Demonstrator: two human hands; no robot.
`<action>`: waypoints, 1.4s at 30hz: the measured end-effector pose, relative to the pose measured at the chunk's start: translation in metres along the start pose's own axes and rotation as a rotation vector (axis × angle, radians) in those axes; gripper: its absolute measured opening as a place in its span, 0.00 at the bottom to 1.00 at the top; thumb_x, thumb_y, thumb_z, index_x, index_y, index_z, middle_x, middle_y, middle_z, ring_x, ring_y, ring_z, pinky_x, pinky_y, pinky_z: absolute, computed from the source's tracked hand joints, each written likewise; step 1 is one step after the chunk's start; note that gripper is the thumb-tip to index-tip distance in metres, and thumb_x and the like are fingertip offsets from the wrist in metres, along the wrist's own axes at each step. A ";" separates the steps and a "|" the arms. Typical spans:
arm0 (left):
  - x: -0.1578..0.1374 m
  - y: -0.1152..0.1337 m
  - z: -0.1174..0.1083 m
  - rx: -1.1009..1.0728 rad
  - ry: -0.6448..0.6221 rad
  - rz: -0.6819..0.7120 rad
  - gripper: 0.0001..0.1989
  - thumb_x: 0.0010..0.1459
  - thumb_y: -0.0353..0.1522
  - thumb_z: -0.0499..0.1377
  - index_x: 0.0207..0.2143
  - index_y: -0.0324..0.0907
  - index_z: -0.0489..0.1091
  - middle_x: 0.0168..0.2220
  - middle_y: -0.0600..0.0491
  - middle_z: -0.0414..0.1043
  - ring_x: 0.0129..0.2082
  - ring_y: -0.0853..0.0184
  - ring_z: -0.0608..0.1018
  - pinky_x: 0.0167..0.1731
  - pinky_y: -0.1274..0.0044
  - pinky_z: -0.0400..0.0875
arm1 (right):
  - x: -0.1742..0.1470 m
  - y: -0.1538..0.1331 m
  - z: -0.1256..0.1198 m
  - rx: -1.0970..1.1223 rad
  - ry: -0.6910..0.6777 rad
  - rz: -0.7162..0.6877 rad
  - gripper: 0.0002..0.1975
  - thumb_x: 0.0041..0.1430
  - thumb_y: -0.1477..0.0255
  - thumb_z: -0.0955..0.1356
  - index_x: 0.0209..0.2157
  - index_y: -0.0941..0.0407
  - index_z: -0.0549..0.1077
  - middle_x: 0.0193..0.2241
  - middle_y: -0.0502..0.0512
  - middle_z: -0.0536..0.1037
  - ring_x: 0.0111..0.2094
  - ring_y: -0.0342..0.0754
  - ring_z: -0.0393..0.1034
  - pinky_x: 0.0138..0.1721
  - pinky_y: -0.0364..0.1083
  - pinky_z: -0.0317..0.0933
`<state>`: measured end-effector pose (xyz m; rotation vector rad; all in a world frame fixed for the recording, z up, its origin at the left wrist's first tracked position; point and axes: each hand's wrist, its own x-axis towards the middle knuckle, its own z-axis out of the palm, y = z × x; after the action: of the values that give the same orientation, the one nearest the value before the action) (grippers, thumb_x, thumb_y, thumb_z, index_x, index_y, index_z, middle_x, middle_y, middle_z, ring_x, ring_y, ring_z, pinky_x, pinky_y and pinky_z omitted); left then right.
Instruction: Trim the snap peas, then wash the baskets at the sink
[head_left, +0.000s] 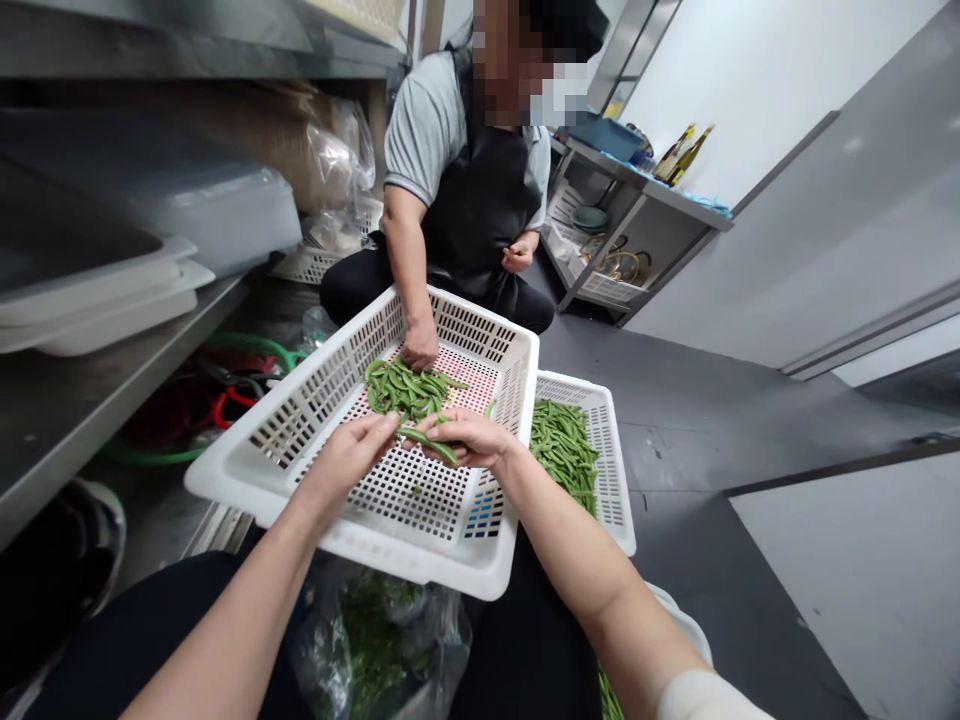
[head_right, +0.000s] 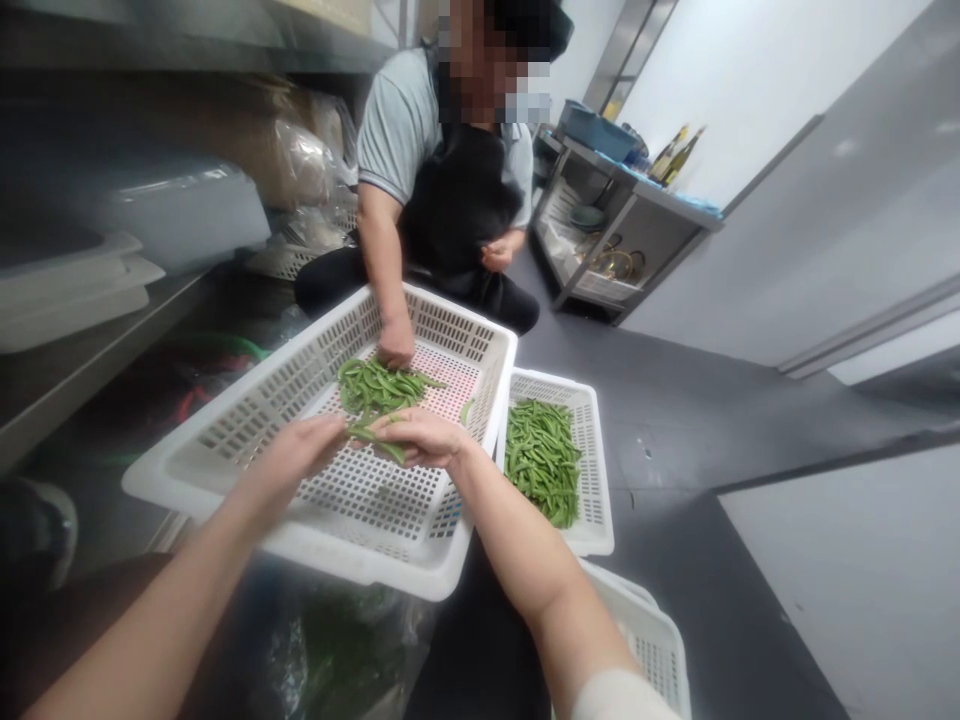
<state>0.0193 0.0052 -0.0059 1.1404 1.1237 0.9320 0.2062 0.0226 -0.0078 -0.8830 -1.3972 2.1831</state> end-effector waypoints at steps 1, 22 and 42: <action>0.001 -0.001 0.002 0.034 -0.017 0.010 0.21 0.42 0.48 0.59 0.16 0.40 0.60 0.15 0.58 0.50 0.17 0.73 0.53 0.16 0.80 0.44 | 0.001 0.000 0.004 -0.074 0.062 -0.008 0.17 0.50 0.60 0.68 0.35 0.59 0.69 0.15 0.40 0.57 0.14 0.34 0.42 0.15 0.37 0.37; -0.002 0.005 0.006 -0.735 -0.366 -0.292 0.22 0.41 0.35 0.70 0.16 0.36 0.58 0.14 0.61 0.52 0.11 0.84 0.49 0.09 0.91 0.47 | 0.008 -0.002 0.020 -0.137 0.182 -0.356 0.18 0.49 0.56 0.71 0.29 0.58 0.71 0.21 0.49 0.72 0.23 0.41 0.66 0.28 0.42 0.61; 0.000 0.009 -0.013 -0.354 0.009 -0.197 0.12 0.36 0.32 0.61 0.27 0.38 0.65 0.22 0.54 0.67 0.19 0.75 0.65 0.13 0.87 0.50 | 0.086 0.035 -0.053 -0.955 0.861 0.397 0.05 0.45 0.74 0.71 0.25 0.59 0.71 0.32 0.63 0.76 0.44 0.59 0.71 0.44 0.52 0.65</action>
<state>0.0061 0.0094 0.0027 0.7256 1.0085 0.9371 0.1808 0.0964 -0.0809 -2.2206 -1.7977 0.9026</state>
